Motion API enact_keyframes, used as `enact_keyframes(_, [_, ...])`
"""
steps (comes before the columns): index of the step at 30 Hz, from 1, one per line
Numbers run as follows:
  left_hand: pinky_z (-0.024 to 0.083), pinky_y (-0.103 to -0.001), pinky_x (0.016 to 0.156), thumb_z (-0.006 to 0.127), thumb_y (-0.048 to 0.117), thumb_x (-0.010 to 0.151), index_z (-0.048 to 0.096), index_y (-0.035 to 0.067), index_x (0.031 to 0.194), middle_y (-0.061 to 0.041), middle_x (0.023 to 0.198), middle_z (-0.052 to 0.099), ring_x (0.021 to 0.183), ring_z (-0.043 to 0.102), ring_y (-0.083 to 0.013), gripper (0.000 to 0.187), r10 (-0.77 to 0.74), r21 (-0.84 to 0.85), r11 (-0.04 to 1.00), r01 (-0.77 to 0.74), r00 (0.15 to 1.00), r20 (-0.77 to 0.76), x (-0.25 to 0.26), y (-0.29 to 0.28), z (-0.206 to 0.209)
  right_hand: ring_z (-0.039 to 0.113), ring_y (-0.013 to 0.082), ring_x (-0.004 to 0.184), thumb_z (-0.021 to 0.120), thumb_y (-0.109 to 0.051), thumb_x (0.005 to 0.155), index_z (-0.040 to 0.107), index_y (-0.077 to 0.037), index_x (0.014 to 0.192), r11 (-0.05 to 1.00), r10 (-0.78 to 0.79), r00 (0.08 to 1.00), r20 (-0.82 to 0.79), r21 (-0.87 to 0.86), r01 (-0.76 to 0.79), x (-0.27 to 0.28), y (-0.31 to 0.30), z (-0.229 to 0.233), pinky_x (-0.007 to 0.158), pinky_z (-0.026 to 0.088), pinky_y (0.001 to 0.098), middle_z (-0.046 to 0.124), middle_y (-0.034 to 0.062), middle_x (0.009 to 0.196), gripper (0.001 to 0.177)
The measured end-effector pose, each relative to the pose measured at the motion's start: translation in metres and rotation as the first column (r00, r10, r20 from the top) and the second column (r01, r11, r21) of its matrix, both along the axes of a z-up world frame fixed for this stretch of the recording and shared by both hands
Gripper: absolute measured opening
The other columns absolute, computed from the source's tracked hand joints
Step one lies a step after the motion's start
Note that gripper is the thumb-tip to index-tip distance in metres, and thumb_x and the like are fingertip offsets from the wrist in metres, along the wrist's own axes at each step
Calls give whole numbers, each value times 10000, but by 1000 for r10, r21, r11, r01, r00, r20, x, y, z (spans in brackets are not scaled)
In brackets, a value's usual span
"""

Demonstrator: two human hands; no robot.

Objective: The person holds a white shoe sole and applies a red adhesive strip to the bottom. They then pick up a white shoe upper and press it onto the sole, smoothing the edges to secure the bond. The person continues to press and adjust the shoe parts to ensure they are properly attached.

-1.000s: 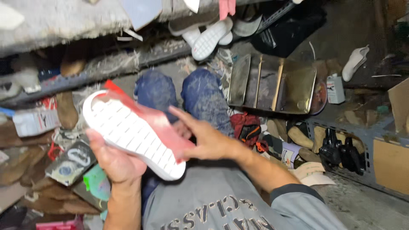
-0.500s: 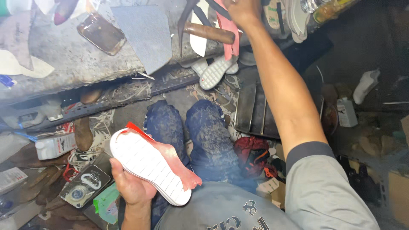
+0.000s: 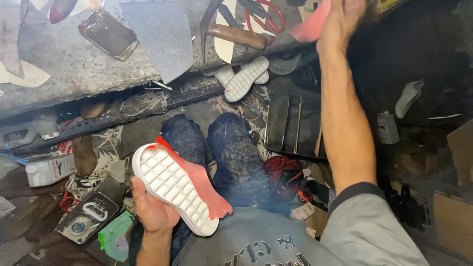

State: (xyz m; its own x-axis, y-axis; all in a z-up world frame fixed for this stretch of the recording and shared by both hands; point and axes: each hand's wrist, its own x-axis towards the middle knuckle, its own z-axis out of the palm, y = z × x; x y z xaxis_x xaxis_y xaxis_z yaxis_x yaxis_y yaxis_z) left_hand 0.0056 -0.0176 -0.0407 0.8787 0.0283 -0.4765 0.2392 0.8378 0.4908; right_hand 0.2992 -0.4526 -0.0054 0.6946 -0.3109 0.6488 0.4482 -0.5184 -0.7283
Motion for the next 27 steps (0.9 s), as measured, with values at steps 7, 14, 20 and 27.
enact_keyframes(7, [434,-571,1062,410,604,937,449,89,1511,-214,1415,568,1252,574,-398,772,-32,-49,998,31,999,-9,-4,-16,-14,689,183,769,595,-120,1074,643,-12,1284,940,230,898,-374,323,-107,-176,74,66,717,608,263,718,150,1006,241])
enact_keyframes(14, [440,-672,1066,379,601,928,398,116,1563,-247,1475,530,1269,571,-456,800,-18,-65,998,18,1000,6,-26,-28,-23,707,157,535,656,-305,1005,692,-9,1044,820,305,841,-447,572,7,-247,127,56,475,570,200,711,189,732,301])
enact_keyframes(20, [518,-601,1040,465,615,934,499,122,1490,-218,1368,627,1172,666,-402,744,43,-142,990,-25,991,123,-30,-29,26,716,198,588,740,-119,935,665,60,1057,778,419,799,-432,624,-71,-276,158,53,550,620,262,699,218,727,229])
enact_keyframes(27, [456,-605,1118,525,579,908,513,109,1477,-214,1388,612,1235,621,-423,738,171,-258,959,-117,965,197,-32,-29,33,613,171,379,693,-154,951,670,26,974,660,634,602,-485,745,-96,-302,182,65,368,523,243,638,214,593,183])
